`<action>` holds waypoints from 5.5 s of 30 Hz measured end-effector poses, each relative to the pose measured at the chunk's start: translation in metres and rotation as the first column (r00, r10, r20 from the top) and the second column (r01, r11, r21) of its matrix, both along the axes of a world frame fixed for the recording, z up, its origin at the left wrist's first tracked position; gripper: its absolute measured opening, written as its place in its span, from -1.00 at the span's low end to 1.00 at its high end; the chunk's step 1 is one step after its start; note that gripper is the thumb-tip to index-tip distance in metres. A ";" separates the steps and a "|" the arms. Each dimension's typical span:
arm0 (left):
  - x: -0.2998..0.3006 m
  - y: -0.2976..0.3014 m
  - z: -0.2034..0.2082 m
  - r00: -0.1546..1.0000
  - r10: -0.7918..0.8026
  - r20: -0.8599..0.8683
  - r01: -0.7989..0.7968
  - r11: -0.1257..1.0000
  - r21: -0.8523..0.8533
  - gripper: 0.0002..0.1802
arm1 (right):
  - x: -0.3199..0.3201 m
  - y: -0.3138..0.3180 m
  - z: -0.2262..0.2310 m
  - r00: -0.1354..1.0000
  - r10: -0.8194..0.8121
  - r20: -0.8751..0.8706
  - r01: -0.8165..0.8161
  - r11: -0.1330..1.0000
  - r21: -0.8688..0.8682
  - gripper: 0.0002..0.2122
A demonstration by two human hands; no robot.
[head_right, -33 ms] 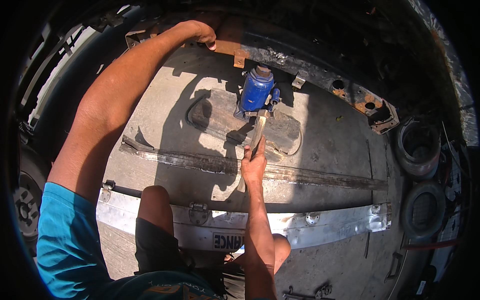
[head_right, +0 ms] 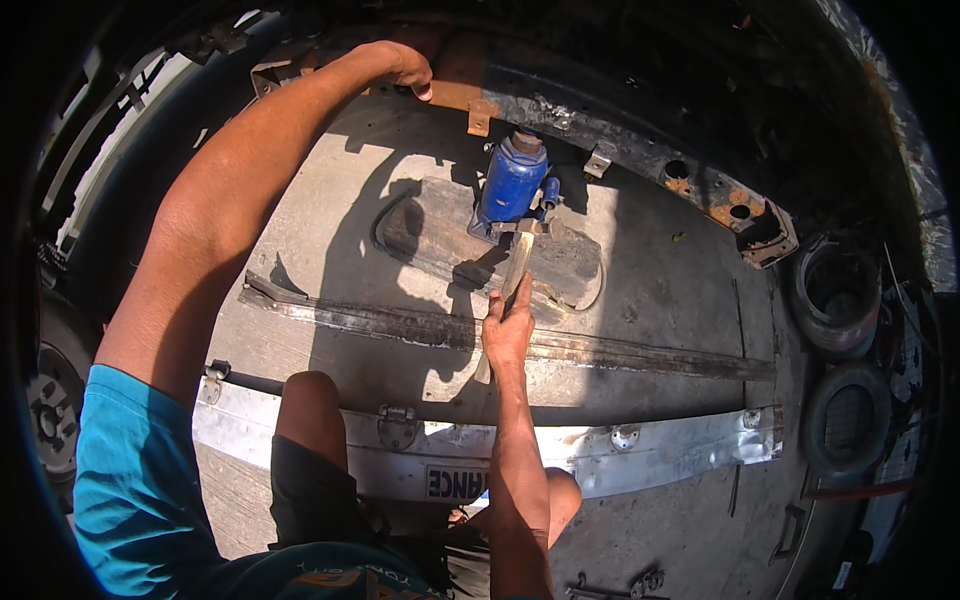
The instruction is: The person kneels to handle a long silver metal panel, aligning it against a vehicle's undercarriage. They then use a hammer and a blue hydraulic bottle jack to adjust the panel's position and apply pressure to the vehicle frame.
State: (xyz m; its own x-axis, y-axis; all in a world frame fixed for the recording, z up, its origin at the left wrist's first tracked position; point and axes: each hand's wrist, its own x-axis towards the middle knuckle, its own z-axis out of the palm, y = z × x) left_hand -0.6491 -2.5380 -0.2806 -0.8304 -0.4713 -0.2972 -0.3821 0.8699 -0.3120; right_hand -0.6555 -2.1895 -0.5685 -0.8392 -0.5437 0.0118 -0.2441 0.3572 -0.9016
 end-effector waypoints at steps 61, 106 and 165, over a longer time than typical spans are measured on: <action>0.002 0.012 0.012 0.987 0.160 0.003 -0.160 0.983 0.090 -0.38 | 0.043 0.028 -0.166 0.767 0.581 -0.270 -0.393 0.759 0.519 -0.66; -0.019 -0.031 -0.015 0.961 0.253 -0.112 -0.236 0.961 0.143 -0.38 | -0.101 -0.136 -0.038 0.883 -0.051 0.466 0.121 0.985 -0.122 -0.81; 0.004 0.026 0.024 0.973 0.213 -0.085 -0.215 0.976 -0.016 -0.41 | -0.158 -0.136 0.003 0.940 -0.123 0.317 0.304 0.722 -0.622 -0.56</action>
